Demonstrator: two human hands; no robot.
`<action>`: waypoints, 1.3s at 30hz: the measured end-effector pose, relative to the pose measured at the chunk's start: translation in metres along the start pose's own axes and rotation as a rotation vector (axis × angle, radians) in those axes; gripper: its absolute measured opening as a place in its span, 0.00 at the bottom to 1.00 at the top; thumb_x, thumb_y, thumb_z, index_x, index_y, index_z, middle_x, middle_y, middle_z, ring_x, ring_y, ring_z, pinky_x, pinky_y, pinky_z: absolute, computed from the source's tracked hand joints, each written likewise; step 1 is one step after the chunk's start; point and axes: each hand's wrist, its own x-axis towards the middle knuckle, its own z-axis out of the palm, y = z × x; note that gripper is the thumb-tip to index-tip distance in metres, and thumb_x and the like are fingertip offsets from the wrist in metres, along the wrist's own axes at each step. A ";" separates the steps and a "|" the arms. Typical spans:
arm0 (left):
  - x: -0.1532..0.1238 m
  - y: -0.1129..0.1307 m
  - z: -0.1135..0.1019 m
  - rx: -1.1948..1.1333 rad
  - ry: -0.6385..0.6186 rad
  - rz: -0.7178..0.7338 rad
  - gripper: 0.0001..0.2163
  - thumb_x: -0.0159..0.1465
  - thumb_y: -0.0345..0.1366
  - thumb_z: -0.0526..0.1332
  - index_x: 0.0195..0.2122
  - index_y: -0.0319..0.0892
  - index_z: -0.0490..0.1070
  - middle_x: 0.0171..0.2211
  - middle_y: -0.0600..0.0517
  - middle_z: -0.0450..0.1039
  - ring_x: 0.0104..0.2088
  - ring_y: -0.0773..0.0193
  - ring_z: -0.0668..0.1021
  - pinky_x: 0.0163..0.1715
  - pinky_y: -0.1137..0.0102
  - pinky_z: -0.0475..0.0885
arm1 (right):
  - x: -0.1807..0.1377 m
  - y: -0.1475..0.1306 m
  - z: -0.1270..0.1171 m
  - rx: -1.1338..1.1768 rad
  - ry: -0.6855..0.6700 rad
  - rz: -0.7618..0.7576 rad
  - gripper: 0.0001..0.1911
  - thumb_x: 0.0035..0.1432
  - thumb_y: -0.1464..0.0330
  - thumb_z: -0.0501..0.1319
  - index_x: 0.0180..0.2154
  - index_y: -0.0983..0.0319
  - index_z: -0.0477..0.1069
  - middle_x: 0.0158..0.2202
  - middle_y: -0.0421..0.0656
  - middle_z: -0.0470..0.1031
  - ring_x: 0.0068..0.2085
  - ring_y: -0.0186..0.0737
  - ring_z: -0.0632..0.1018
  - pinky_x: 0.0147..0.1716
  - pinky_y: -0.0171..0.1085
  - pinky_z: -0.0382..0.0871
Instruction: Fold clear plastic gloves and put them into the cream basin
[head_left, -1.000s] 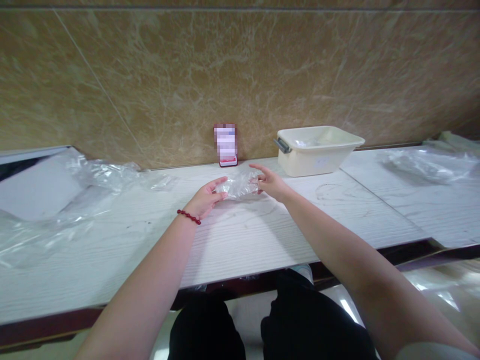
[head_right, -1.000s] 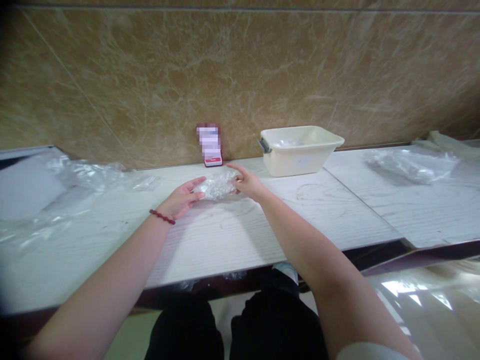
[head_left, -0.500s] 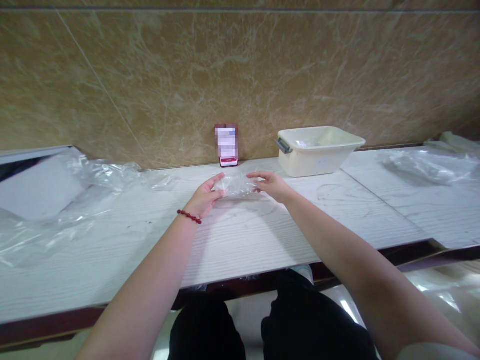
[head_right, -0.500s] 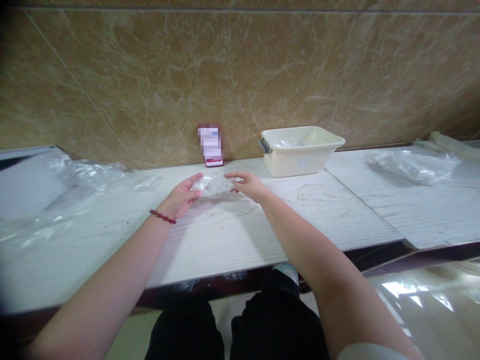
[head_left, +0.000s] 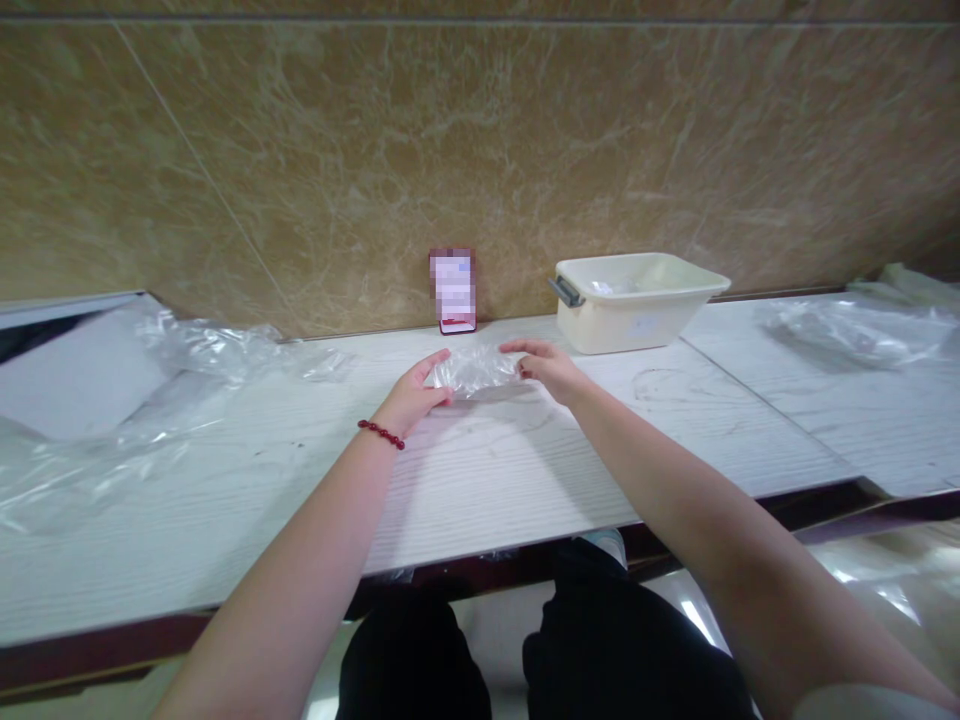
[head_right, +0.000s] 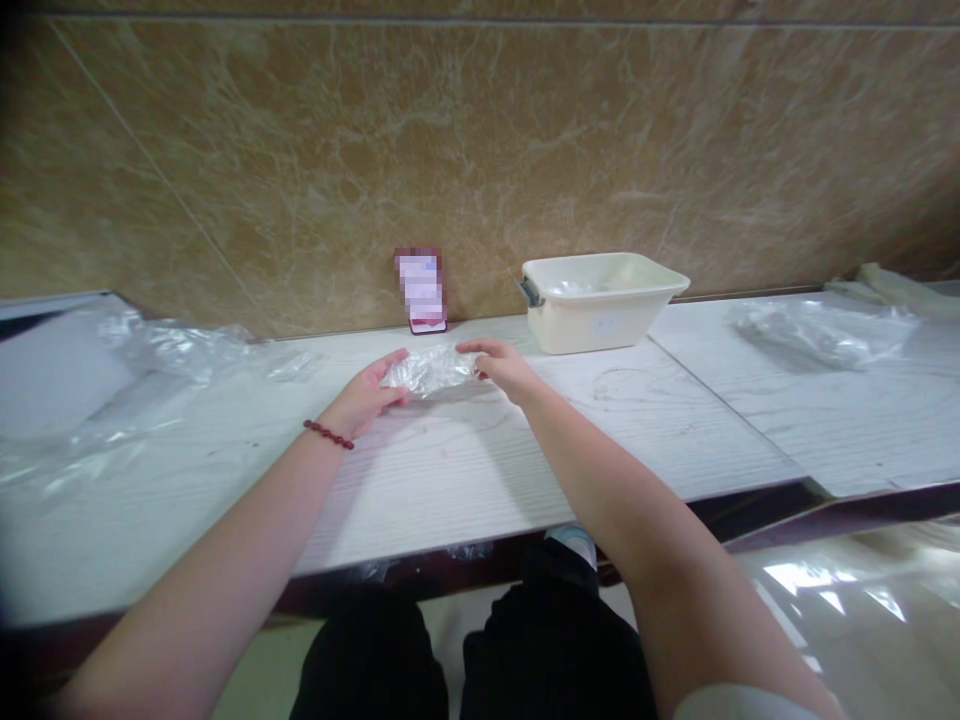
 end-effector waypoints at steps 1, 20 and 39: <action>-0.001 0.000 0.001 0.019 0.005 -0.048 0.30 0.45 0.25 0.62 0.52 0.43 0.58 0.44 0.47 0.65 0.23 0.76 0.70 0.25 0.76 0.67 | 0.001 -0.001 -0.001 -0.068 0.052 -0.010 0.16 0.43 0.75 0.49 0.34 0.62 0.70 0.25 0.39 0.71 0.26 0.30 0.69 0.28 0.32 0.64; -0.012 0.002 0.031 0.029 -0.012 -0.315 0.26 0.49 0.22 0.54 0.51 0.44 0.60 0.34 0.48 0.73 0.24 0.69 0.74 0.23 0.74 0.71 | -0.026 0.004 0.071 -1.035 -0.208 -0.246 0.26 0.58 0.64 0.39 0.55 0.73 0.48 0.56 0.53 0.52 0.56 0.44 0.54 0.53 0.45 0.47; -0.010 0.003 0.026 0.086 0.086 -0.246 0.28 0.46 0.23 0.60 0.50 0.42 0.62 0.46 0.45 0.66 0.23 0.70 0.74 0.22 0.74 0.72 | -0.019 0.015 0.042 -1.064 -0.086 0.106 0.28 0.55 0.56 0.41 0.55 0.62 0.49 0.59 0.49 0.44 0.58 0.50 0.46 0.50 0.59 0.35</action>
